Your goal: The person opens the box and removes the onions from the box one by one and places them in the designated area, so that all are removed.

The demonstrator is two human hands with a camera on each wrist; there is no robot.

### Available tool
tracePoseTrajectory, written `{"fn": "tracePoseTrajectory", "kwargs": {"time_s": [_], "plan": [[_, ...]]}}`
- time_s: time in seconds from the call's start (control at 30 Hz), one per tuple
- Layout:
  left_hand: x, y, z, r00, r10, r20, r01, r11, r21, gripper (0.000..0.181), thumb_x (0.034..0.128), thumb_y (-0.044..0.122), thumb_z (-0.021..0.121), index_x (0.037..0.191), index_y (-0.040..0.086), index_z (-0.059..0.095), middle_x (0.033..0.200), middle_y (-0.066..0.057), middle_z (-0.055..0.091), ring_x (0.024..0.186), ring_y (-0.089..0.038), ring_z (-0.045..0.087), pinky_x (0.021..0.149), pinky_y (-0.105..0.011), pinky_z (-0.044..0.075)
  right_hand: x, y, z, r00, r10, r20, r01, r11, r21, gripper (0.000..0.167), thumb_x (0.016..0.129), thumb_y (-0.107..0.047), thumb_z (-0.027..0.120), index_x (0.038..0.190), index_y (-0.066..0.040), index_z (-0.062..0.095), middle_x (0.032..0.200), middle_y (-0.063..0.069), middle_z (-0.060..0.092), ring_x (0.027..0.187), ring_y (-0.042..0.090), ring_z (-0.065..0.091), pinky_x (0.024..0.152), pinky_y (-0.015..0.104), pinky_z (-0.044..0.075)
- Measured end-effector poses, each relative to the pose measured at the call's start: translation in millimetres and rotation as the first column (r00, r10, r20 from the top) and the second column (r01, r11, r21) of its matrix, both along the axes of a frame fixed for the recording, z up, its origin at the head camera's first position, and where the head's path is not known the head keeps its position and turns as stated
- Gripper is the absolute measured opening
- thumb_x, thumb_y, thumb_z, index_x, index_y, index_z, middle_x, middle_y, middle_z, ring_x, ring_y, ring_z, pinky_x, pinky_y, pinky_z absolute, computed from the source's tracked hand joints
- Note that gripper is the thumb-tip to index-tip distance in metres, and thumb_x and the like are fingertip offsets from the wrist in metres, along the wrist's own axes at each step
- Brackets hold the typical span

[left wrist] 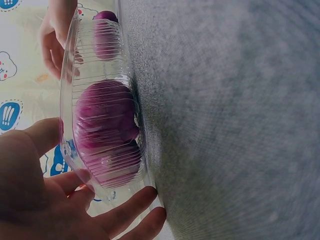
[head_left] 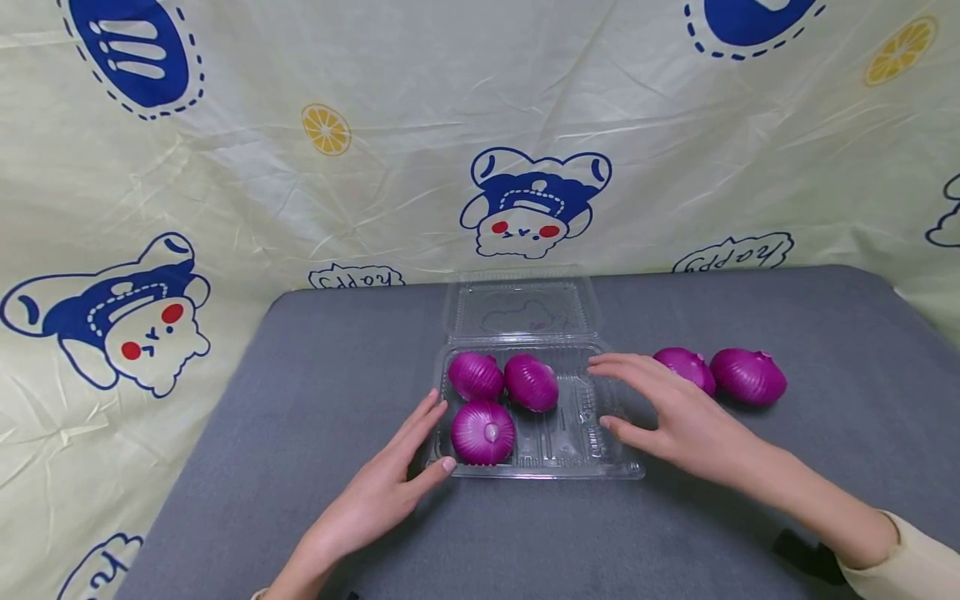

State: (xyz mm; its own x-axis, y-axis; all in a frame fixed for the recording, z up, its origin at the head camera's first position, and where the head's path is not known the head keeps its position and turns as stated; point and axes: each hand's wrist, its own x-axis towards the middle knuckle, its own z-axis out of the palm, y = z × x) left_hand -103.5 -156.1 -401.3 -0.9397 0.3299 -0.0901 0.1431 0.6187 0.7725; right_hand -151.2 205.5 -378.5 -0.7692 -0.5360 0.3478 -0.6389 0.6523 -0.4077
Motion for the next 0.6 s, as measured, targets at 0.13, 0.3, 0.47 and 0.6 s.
{"fn": "tracePoseTrajectory", "kwargs": {"time_s": [0.13, 0.3, 0.47, 0.6], "plan": [[0.2, 0.0, 0.1, 1.000, -0.003, -0.005, 0.003, 1.000, -0.001, 0.071, 0.0949, 0.042, 0.064, 0.156, 0.032, 0.029, 0.159, 0.027, 0.011, 0.144, -0.004, 0.017, 0.112, -0.053, 0.025, -3.0, -7.7, -3.3, 0.998, 0.039, 0.059, -0.039, 0.999, 0.004, 0.063, 0.081, -0.022, 0.082, 0.138, -0.018, 0.055, 0.139, -0.003, 0.052, 0.128, 0.018, 0.047, 0.095, 0.048, 0.049], [0.6, 0.1, 0.4, 1.000, -0.003, -0.011, 0.003, 1.000, -0.008, 0.071, 0.0948, 0.043, 0.064, 0.156, 0.033, 0.029, 0.159, 0.027, 0.011, 0.144, -0.004, 0.017, 0.112, -0.053, 0.026, -8.2, -15.4, -7.2, 0.994, 0.075, 0.080, -0.075, 0.997, -0.004, 0.063, 0.082, -0.020, 0.081, 0.139, -0.015, 0.054, 0.140, -0.002, 0.052, 0.129, 0.020, 0.046, 0.095, 0.049, 0.049], [0.9, 0.3, 0.6, 1.000, -0.005, -0.012, 0.005, 1.000, -0.010, 0.071, 0.0946, 0.044, 0.064, 0.156, 0.032, 0.029, 0.159, 0.027, 0.011, 0.144, -0.004, 0.017, 0.112, -0.053, 0.026, -11.8, -20.8, -10.3, 0.991, 0.095, 0.094, -0.094, 0.995, -0.015, 0.063, 0.083, -0.020, 0.081, 0.140, -0.015, 0.053, 0.142, 0.000, 0.050, 0.131, 0.022, 0.046, 0.096, 0.050, 0.047], [0.9, 0.5, 0.4, 1.000, -0.002, -0.012, 0.002, 1.000, -0.011, 0.071, 0.0945, 0.044, 0.064, 0.156, 0.032, 0.029, 0.159, 0.027, 0.011, 0.144, -0.004, 0.018, 0.112, -0.053, 0.026, -14.2, -25.3, -11.2, 0.990, 0.101, 0.097, -0.100, 0.995, -0.016, 0.066, 0.083, -0.022, 0.081, 0.142, -0.016, 0.051, 0.144, 0.001, 0.048, 0.131, 0.022, 0.046, 0.095, 0.049, 0.048]]}}
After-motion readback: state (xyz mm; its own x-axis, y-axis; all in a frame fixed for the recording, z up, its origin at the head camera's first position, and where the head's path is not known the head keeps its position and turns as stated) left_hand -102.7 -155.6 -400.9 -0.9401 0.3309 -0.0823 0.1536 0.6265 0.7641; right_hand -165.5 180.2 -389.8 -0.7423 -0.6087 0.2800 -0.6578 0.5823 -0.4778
